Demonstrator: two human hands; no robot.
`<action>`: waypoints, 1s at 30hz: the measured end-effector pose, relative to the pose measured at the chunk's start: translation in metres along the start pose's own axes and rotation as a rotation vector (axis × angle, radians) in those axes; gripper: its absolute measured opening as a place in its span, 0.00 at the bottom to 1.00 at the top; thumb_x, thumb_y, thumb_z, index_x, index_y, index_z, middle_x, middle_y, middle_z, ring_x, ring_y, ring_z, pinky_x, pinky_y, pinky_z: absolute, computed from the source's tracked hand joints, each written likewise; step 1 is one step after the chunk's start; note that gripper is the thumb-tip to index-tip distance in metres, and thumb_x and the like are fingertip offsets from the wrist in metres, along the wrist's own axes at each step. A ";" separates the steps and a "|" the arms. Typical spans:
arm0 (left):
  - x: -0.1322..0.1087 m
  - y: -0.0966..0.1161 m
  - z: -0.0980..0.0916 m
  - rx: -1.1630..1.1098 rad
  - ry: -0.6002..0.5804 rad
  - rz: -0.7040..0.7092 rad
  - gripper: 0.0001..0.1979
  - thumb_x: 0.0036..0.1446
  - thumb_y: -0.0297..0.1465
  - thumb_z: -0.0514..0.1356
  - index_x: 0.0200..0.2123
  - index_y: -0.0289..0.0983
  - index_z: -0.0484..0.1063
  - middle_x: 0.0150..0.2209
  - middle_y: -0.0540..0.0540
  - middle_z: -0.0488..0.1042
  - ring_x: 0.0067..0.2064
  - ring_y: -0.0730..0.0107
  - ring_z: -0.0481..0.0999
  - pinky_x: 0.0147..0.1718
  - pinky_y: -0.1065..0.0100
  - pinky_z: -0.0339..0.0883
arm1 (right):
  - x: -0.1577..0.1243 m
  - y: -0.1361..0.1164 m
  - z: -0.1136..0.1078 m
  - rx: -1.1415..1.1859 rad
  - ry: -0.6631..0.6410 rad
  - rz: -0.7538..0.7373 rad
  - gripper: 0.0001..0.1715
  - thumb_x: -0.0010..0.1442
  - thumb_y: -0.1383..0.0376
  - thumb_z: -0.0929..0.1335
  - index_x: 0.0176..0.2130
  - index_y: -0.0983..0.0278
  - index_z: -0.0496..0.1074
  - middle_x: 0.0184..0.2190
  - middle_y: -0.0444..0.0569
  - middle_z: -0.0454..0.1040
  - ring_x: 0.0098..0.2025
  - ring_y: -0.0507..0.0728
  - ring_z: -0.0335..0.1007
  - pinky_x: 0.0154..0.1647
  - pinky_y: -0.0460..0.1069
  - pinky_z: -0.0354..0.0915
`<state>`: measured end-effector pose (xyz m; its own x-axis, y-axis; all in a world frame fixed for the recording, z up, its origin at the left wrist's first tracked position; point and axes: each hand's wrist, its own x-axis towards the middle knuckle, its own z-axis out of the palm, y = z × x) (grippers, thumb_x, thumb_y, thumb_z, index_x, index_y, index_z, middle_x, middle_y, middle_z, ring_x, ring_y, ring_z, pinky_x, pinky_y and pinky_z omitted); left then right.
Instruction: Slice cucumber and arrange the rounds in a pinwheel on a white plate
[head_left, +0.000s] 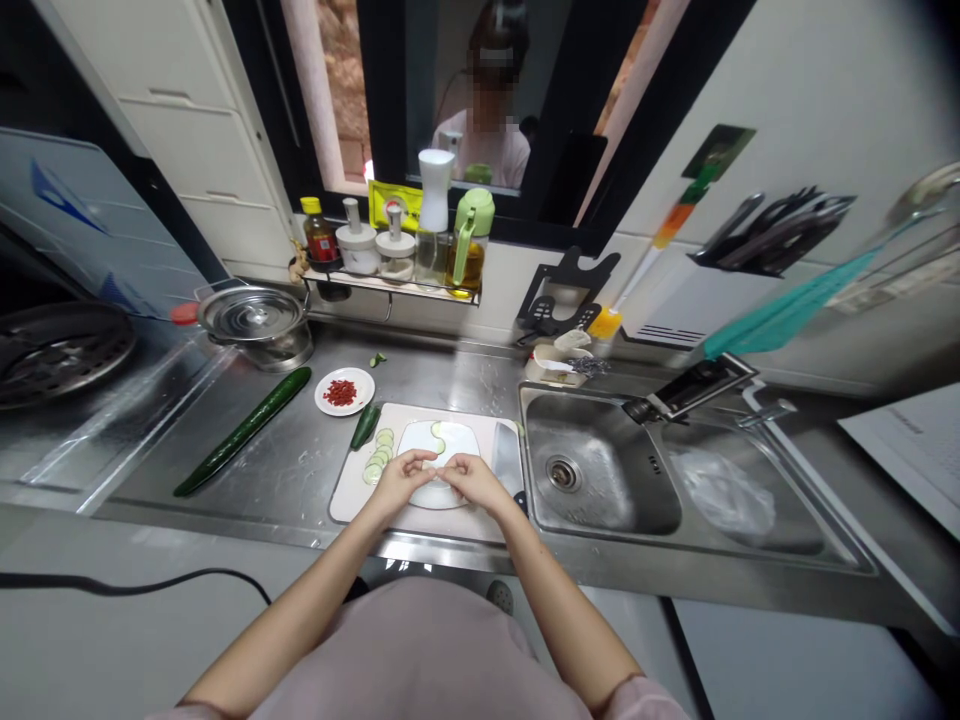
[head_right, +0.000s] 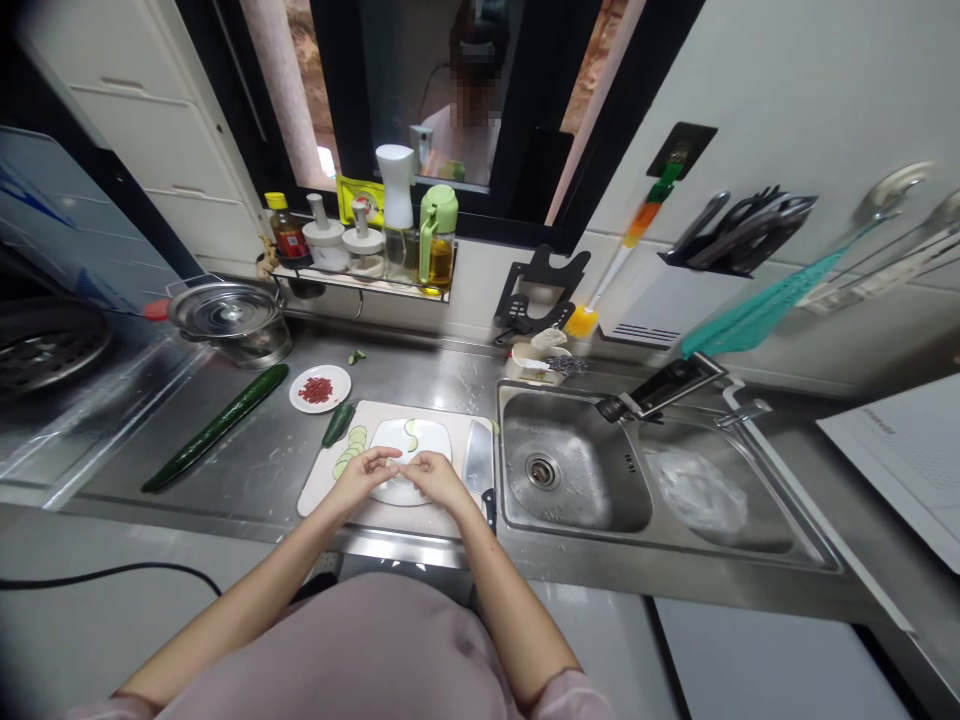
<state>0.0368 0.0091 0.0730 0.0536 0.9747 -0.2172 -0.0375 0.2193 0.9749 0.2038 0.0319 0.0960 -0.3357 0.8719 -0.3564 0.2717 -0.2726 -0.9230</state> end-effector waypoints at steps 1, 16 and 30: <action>0.006 -0.004 0.000 0.022 0.018 0.005 0.21 0.42 0.41 0.67 0.38 0.34 0.74 0.22 0.54 0.66 0.25 0.77 0.65 0.28 0.72 0.60 | 0.006 0.003 -0.003 -0.024 0.023 -0.014 0.13 0.50 0.58 0.70 0.25 0.64 0.66 0.12 0.35 0.61 0.14 0.46 0.53 0.17 0.41 0.50; 0.066 -0.011 0.003 0.739 0.238 -0.043 0.09 0.51 0.33 0.62 0.37 0.42 0.76 0.34 0.50 0.79 0.37 0.67 0.75 0.42 0.66 0.60 | 0.084 0.016 -0.017 -0.640 0.229 -0.017 0.08 0.56 0.64 0.67 0.32 0.66 0.74 0.30 0.47 0.76 0.31 0.51 0.66 0.32 0.43 0.55; 0.080 -0.006 0.010 1.018 0.223 -0.040 0.09 0.55 0.32 0.56 0.36 0.43 0.77 0.37 0.46 0.80 0.46 0.58 0.74 0.47 0.60 0.52 | 0.102 0.014 -0.009 -0.861 0.266 0.104 0.12 0.62 0.64 0.63 0.41 0.64 0.74 0.42 0.56 0.77 0.42 0.57 0.72 0.36 0.47 0.57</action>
<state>0.0511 0.0857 0.0505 -0.1526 0.9763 -0.1532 0.8250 0.2112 0.5242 0.1809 0.1208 0.0483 -0.0814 0.9544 -0.2874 0.9053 -0.0499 -0.4219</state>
